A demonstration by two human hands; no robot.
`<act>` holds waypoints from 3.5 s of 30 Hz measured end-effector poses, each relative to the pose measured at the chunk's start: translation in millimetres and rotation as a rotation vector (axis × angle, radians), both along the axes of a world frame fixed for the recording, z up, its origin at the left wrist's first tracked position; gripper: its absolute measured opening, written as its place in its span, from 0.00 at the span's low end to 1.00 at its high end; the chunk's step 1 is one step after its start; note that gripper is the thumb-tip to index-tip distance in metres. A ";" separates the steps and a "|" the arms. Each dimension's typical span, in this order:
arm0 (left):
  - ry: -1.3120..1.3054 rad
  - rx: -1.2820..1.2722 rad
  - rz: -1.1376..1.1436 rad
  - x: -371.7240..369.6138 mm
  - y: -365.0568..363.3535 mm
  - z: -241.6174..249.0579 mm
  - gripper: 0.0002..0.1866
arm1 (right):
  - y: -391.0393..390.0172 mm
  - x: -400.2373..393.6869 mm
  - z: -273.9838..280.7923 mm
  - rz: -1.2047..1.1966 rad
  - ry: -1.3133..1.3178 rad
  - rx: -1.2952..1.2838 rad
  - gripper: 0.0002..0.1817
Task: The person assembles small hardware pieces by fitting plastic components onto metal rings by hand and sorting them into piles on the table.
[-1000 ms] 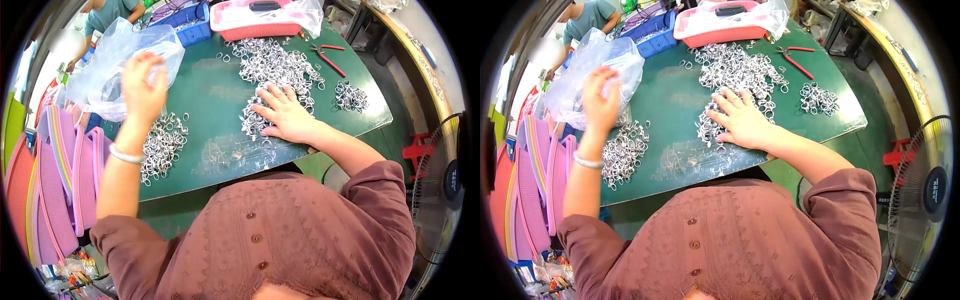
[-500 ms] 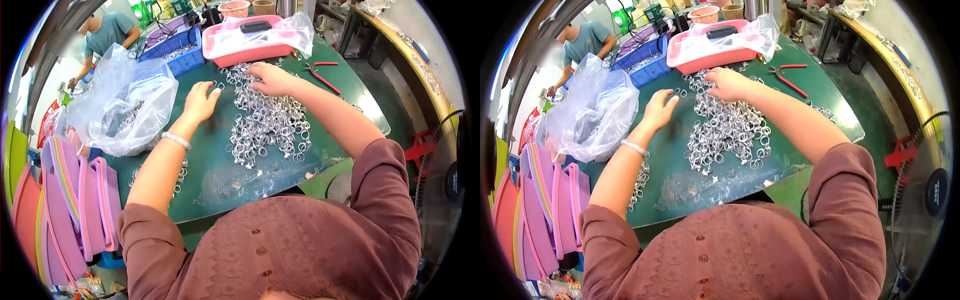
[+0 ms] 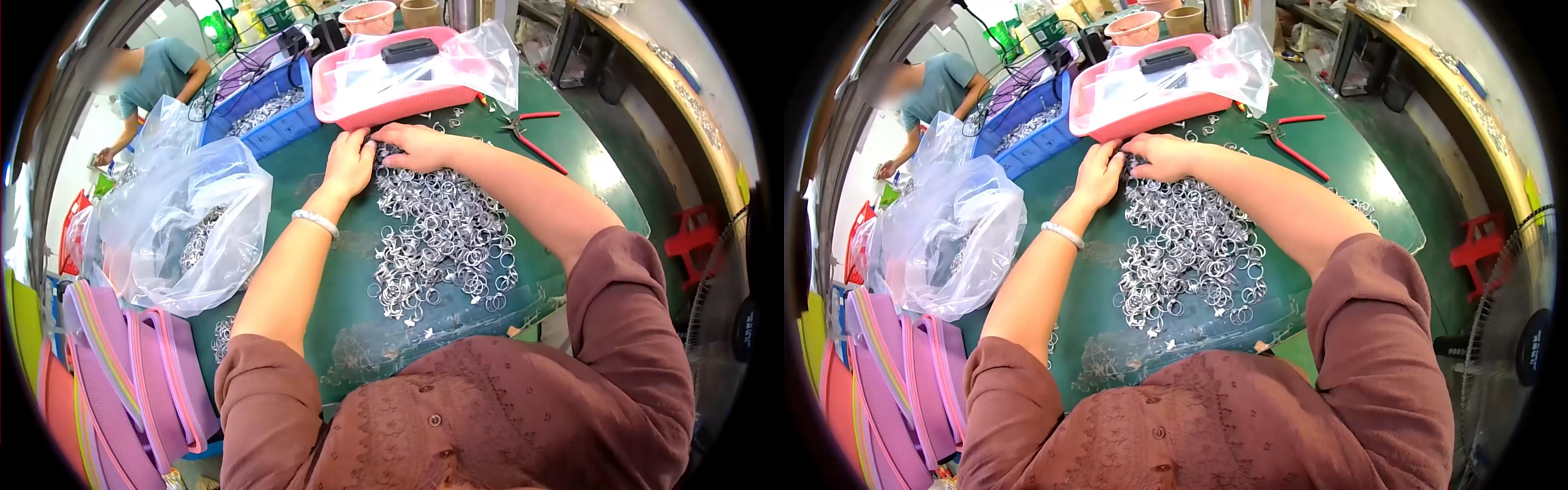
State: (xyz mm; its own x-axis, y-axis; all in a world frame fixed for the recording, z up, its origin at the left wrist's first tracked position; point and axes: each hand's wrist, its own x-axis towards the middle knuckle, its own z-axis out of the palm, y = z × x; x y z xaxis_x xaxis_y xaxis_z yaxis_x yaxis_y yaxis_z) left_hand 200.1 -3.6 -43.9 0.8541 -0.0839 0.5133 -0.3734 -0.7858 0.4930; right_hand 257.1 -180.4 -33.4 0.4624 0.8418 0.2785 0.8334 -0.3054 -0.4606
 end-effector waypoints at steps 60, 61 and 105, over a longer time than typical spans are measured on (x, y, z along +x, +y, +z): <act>0.317 0.212 -0.404 -0.1 -66.7 14.6 0.28 | -130.5 -21.1 20.6 -0.270 0.154 0.002 0.11; 0.316 0.216 -0.406 -1.2 -68.1 14.5 0.27 | -132.4 -21.9 20.4 -0.280 0.146 0.043 0.11; 0.295 0.391 -0.278 -132.2 -19.4 48.5 0.40 | -77.9 -91.3 12.9 -0.085 -0.048 -0.056 0.35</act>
State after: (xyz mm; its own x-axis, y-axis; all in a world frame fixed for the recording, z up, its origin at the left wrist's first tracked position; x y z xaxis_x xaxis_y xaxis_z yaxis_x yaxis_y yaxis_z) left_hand 67.9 -23.0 4.6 0.8756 -0.4621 0.1410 -0.4826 -0.8231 0.2993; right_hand 165.8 -258.3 -20.5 0.5198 0.8153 0.2553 0.8242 -0.4000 -0.4008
